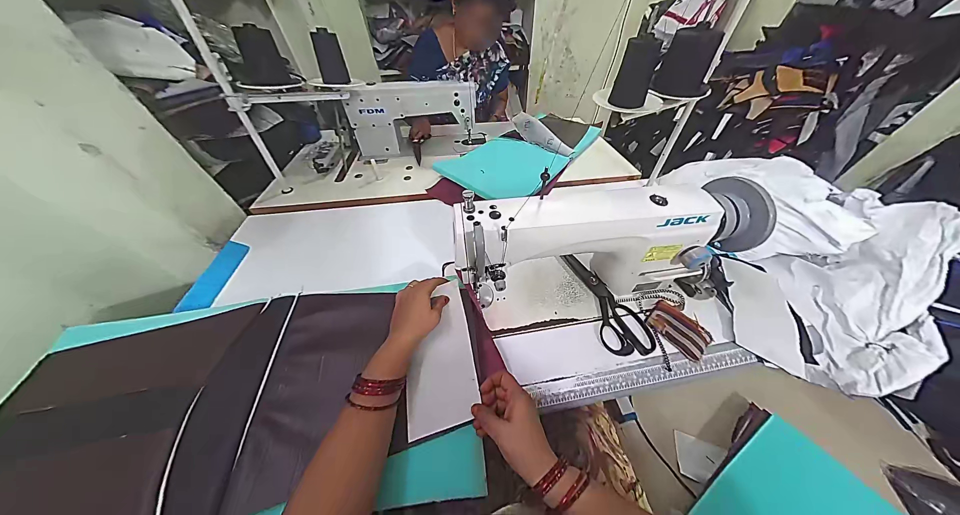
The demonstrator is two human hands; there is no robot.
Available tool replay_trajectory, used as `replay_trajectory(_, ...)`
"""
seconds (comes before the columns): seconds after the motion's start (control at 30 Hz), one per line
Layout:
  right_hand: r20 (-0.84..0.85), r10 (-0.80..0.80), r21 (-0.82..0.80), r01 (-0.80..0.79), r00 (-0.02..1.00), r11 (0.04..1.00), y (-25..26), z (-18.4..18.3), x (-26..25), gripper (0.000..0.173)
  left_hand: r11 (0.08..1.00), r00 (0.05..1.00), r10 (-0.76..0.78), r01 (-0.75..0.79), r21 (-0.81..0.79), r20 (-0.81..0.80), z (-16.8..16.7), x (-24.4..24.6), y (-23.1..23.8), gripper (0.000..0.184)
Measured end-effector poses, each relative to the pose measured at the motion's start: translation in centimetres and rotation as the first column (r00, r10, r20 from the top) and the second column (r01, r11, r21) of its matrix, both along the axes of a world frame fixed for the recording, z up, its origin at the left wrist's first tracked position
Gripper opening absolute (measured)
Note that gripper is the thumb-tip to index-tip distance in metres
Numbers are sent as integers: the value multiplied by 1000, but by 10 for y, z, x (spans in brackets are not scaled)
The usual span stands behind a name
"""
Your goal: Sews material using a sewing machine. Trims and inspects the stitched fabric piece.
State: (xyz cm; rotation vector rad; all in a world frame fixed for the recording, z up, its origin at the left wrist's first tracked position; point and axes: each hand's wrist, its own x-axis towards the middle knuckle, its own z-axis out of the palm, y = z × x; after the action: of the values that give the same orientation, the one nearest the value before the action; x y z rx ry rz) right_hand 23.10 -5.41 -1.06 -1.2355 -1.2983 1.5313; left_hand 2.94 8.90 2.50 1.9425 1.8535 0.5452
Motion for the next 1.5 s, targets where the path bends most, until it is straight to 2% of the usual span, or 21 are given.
replay_trajectory(0.2,77,-5,41,2,997,999,-1,-2,-2,33,997,994,25,-17,-69,108,-3,-9,10,34)
replay_trajectory(0.37,31,-60,59,58,998,997,-4,-5,-4,33,1000,981,-16,13,17,195,0,-12,-4,26)
replay_trajectory(0.5,14,-84,33,84,996,996,-6,-5,-6,34,1000,995,-7,4,28,103,15,-4,-17,27)
replay_trajectory(0.6,25,-75,30,74,997,997,-9,-3,-4,36,998,999,-29,31,-58,34,19,1,0,27)
replay_trajectory(0.7,6,-85,15,85,996,996,-10,-8,-2,39,991,994,-108,109,-74,22,8,-4,21,27)
replay_trajectory(0.87,-4,-112,-6,112,994,994,-9,-13,-3,44,988,992,-107,113,-107,65,0,-6,29,29)
replay_trajectory(1.17,7,-115,-9,115,993,993,-8,-11,-4,43,987,992,-111,117,-113,57,3,-7,28,28)
replay_trajectory(1.5,118,-142,134,126,983,983,-14,-24,-6,43,987,979,-136,147,-64,150,-7,-13,26,32)
